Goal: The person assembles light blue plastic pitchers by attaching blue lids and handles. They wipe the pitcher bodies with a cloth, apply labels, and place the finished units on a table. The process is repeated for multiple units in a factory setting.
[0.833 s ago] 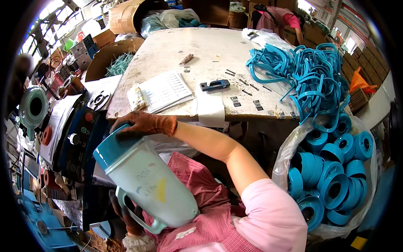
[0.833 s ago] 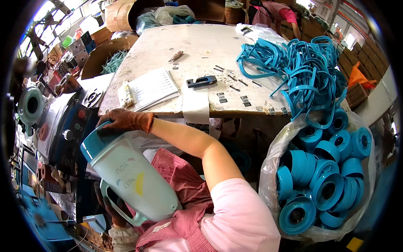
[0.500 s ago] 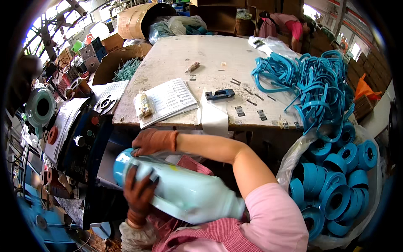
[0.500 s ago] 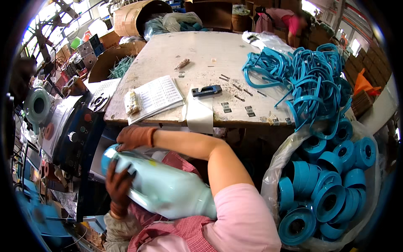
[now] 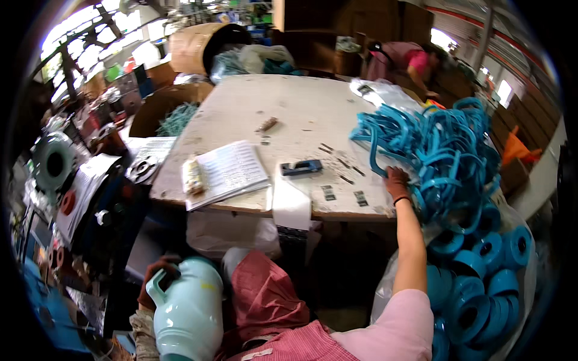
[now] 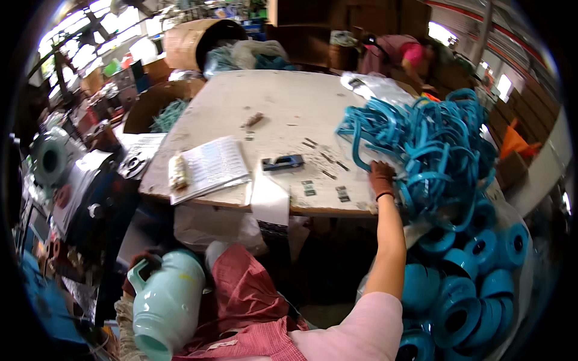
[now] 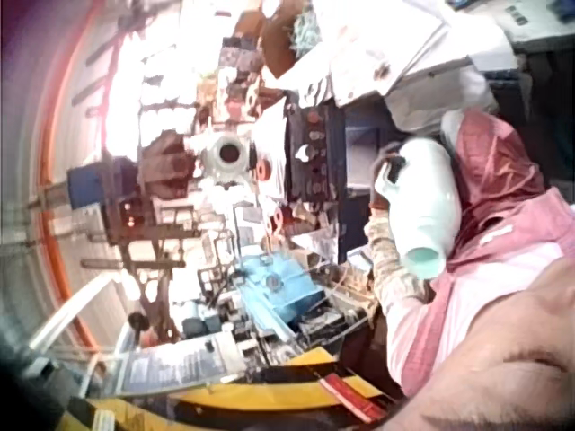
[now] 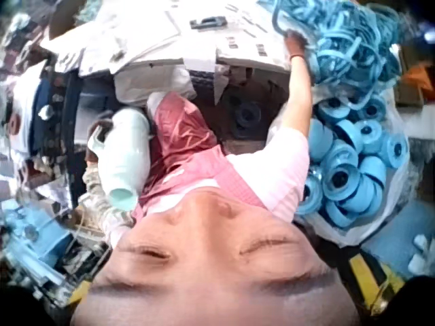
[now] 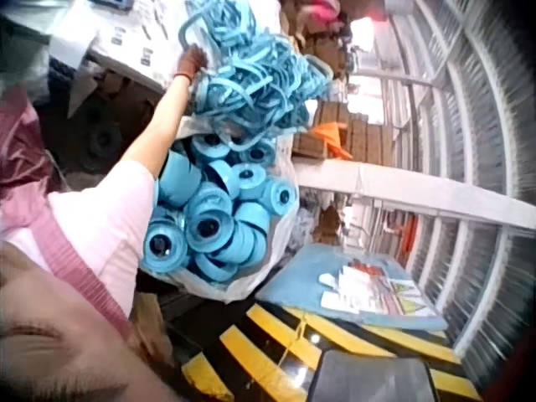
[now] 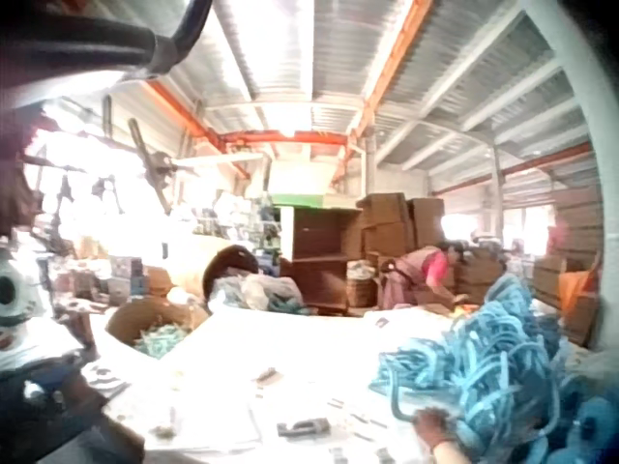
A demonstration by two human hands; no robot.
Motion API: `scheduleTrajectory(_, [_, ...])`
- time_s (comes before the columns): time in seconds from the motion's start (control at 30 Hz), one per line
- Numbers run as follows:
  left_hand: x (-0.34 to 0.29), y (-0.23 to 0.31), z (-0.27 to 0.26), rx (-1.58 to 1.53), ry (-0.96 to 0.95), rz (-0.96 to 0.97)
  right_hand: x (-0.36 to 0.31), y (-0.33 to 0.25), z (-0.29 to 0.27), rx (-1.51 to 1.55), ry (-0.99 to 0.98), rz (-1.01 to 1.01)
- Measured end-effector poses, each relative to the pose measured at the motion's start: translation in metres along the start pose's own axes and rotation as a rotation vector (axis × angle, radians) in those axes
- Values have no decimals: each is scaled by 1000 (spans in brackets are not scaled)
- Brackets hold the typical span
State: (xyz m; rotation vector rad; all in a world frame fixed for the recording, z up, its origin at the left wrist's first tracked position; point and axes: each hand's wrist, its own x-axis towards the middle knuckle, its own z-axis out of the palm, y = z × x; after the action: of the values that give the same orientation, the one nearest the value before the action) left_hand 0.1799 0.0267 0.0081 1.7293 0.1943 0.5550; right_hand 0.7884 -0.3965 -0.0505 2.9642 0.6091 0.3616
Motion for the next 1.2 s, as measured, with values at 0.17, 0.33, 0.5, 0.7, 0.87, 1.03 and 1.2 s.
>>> scheduleTrajectory(0.17, [4, -90, 6, -61, -325, -191, -83, 33, 33, 937, 486, -70])
scheduleTrajectory(0.33, [-8, -71, -2, 290, -307, -123, -100, -23, -58, 547, 868, -287])
scheduleTrajectory(0.5, [-23, 0, 2, 305, 102, -354, -161, -207, -200, 2000, 193, -363])
scheduleTrajectory(0.7, [-91, 35, 34, -120, 476, -287, -276, -334, -192, 2411, -683, -127])
scheduleTrajectory(0.87, [-111, 34, 45, -237, 632, -326, -325, -348, -173, 2413, -922, -188])
scheduleTrajectory(1.03, [-110, 44, 48, -432, 498, -303, -339, -346, -195, 2126, -903, -125])
scheduleTrajectory(1.2, [-103, 50, 44, -213, 362, -208, -326, -361, -215, 1881, -868, -342])
